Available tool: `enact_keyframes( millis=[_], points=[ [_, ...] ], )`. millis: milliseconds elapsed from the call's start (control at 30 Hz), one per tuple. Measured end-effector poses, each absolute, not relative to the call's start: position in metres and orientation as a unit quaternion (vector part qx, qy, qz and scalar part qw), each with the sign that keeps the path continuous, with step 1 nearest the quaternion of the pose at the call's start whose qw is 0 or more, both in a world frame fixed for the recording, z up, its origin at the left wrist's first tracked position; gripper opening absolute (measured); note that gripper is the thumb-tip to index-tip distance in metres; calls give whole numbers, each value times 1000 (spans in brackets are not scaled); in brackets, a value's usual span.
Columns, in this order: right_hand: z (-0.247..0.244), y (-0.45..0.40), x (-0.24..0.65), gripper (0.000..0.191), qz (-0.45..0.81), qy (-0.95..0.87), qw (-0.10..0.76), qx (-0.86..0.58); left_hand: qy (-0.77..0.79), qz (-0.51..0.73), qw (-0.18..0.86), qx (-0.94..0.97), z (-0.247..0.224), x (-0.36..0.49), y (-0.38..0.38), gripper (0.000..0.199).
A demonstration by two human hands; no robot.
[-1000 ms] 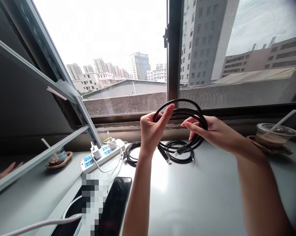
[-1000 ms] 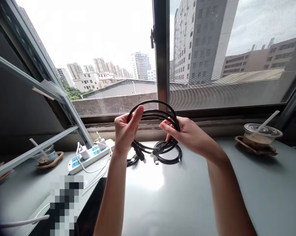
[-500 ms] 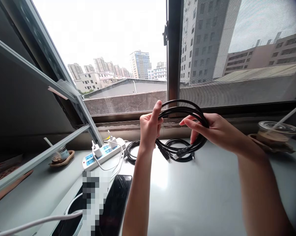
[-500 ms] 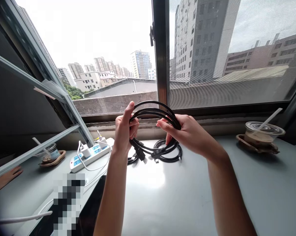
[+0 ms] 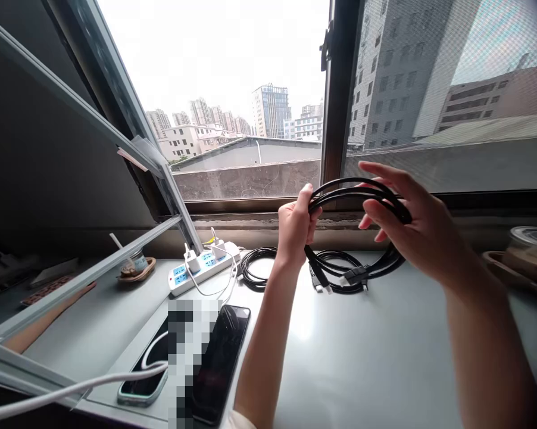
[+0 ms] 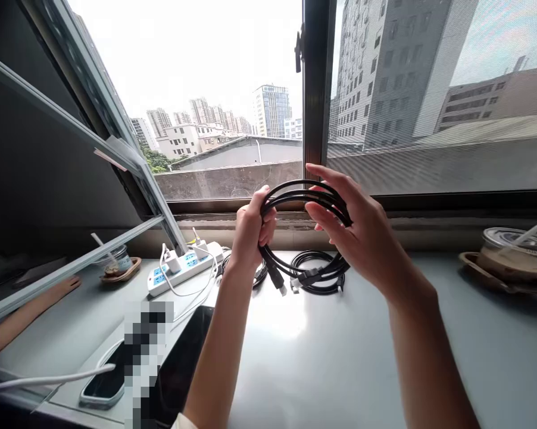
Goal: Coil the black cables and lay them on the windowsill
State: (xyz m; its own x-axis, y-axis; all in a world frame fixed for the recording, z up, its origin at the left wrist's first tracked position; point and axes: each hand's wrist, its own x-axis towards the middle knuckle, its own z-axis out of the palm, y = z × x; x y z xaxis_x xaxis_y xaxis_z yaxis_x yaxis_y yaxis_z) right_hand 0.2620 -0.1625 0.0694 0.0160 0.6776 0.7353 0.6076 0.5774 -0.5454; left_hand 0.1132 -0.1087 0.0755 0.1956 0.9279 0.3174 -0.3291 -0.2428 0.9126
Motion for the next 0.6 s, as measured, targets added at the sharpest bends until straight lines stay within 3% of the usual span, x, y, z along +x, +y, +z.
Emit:
enact_keyframes(
  millis=[100,300,433,500,600],
  points=[
    [72,-165,260,37,-4,-697,559,-448,240,537,588,555,75,112,-108,47],
    [66,-154,263,33,-116,-656,566,-485,231,497,629,552,75,117,-110,43],
    [53,-130,273,38,-81,-632,559,-531,264,492,564,608,68,121,-105,25],
    [44,-116,278,42,-48,-629,546,-551,291,475,510,656,61,120,-98,33],
    [25,-94,283,44,-6,-626,511,-589,363,387,431,730,42,117,-76,22]
  ],
)
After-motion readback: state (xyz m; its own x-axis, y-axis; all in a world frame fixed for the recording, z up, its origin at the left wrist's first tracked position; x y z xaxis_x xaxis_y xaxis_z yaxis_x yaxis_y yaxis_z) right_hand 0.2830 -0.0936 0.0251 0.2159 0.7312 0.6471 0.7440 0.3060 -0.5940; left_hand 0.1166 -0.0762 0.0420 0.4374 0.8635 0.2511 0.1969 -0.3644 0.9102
